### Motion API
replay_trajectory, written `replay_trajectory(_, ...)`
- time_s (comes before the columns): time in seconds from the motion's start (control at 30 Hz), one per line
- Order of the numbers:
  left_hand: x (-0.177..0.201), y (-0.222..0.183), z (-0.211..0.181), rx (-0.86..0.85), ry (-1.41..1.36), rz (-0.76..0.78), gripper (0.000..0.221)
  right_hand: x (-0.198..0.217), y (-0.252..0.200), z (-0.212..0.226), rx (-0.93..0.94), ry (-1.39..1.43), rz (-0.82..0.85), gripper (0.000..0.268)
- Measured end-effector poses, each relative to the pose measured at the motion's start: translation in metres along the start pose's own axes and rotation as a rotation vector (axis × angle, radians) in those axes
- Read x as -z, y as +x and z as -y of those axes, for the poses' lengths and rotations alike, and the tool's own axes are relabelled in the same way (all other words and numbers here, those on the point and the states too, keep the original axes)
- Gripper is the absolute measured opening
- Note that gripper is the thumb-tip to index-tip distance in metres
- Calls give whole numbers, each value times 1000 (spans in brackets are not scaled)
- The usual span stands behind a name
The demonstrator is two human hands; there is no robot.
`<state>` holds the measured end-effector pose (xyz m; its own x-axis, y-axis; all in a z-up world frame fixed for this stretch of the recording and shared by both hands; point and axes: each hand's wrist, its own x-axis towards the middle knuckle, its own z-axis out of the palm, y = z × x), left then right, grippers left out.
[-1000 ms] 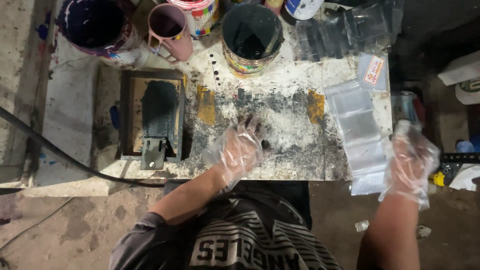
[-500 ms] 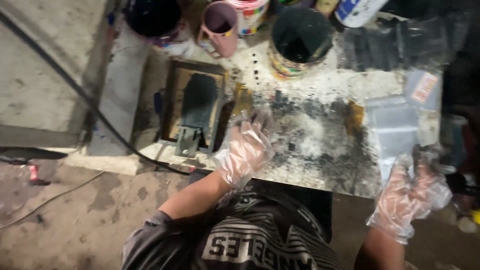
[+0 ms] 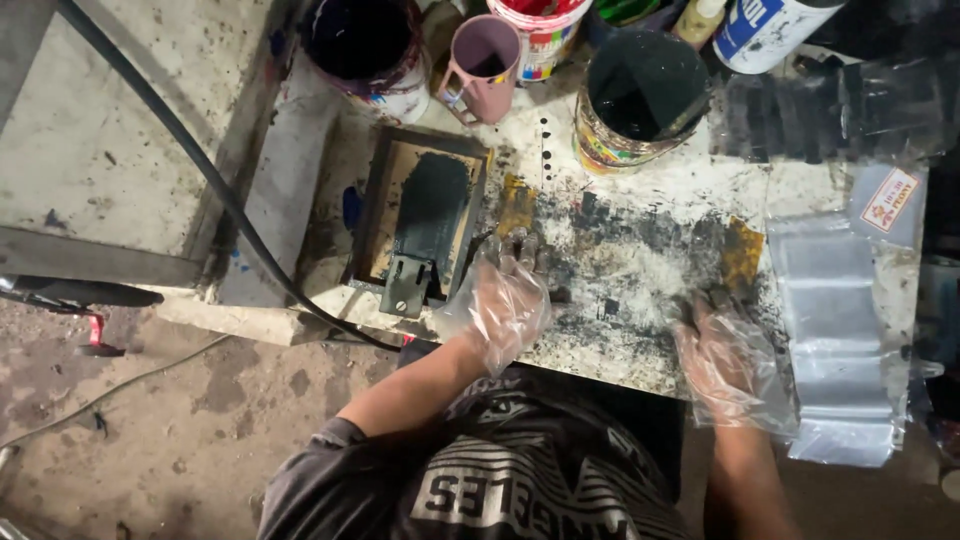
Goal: Manually screen printing logos onto small plastic bags using a screen frame and a squeegee on a workbench.
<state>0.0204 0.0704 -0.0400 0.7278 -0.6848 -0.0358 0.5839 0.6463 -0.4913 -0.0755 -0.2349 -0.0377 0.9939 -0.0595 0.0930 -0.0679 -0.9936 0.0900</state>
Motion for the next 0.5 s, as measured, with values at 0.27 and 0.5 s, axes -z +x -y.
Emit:
replay_trajectory(0.27,13,17,19,499,-413,421,27,8,-18,-23,325,-136,-167,32)
replay_trajectory(0.5,-6,49,23,-135,592,624,57,-11,-16,-15,306,-187,-300,34)
